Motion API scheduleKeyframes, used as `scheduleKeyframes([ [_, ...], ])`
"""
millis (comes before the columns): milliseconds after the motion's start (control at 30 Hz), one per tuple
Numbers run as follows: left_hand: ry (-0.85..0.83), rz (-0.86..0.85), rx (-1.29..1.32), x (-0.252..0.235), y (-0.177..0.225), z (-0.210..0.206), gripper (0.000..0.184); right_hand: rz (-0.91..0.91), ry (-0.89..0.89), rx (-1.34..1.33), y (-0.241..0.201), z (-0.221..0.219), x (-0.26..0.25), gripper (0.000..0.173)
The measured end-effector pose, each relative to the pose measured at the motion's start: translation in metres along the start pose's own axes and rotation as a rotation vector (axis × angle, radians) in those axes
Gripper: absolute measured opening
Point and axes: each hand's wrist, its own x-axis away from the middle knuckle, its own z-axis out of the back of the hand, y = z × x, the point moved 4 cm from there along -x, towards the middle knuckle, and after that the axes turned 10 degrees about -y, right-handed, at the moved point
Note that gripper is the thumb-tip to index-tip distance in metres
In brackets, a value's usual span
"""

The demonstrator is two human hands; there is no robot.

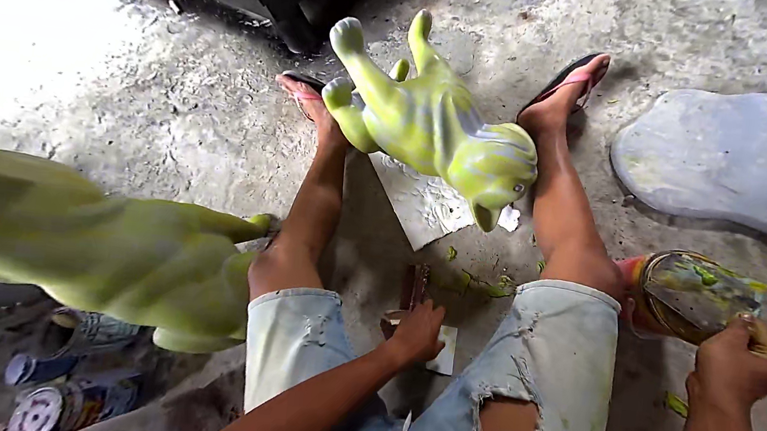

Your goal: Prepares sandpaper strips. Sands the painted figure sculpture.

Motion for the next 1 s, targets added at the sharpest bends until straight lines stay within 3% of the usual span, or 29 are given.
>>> scheduleKeyframes([
  [167, 0.065, 0.009, -0.094, -0.008, 0.001, -0.018, 0.077, -0.029, 0.069, -0.043, 0.004, 0.005, 0.004, 0.049],
  [267, 0.084, -0.012, -0.124, -0.013, 0.004, -0.02, 0.078, 0.023, 0.066, 0.027, 0.003, 0.017, 0.033, 0.056],
  [333, 0.088, -0.017, -0.114, -0.016, 0.003, -0.02, 0.078, 0.064, -0.051, 0.094, 0.002, 0.021, 0.075, 0.055],
  [433, 0.077, -0.01, -0.046, -0.015, 0.002, -0.016, 0.075, 0.003, -0.371, 0.021, 0.023, 0.007, 0.15, 0.057],
  [533, 0.004, -0.054, 0.129, -0.003, -0.001, -0.008, 0.052, -0.243, -0.591, -0.108, 0.012, -0.006, 0.215, 0.065],
  [567, -0.027, -0.106, 0.211, 0.003, -0.001, -0.002, 0.043, -0.24, -0.63, -0.101, 0.004, -0.004, 0.225, 0.065],
  [633, -0.015, -0.248, 0.373, 0.019, -0.002, 0.015, 0.033, -0.082, -0.787, -0.025, -0.014, 0.004, 0.236, 0.067],
  [733, 0.143, -0.443, 0.562, 0.062, 0.001, 0.047, 0.025, 0.213, -0.967, 0.181, -0.066, 0.034, 0.26, 0.099],
  [833, 0.266, -0.675, 0.8, 0.125, 0.012, 0.077, 0.02, 0.498, -0.989, 0.111, -0.132, 0.049, 0.282, 0.076],
  [900, 0.259, -0.879, 0.912, 0.169, 0.026, 0.091, 0.019, 0.588, -0.951, -0.021, -0.166, 0.044, 0.288, 0.075],
  [1000, 0.172, -1.082, 1.055, 0.216, 0.044, 0.095, 0.019, 0.58, -1.098, -0.126, -0.198, 0.025, 0.305, 0.104],
])
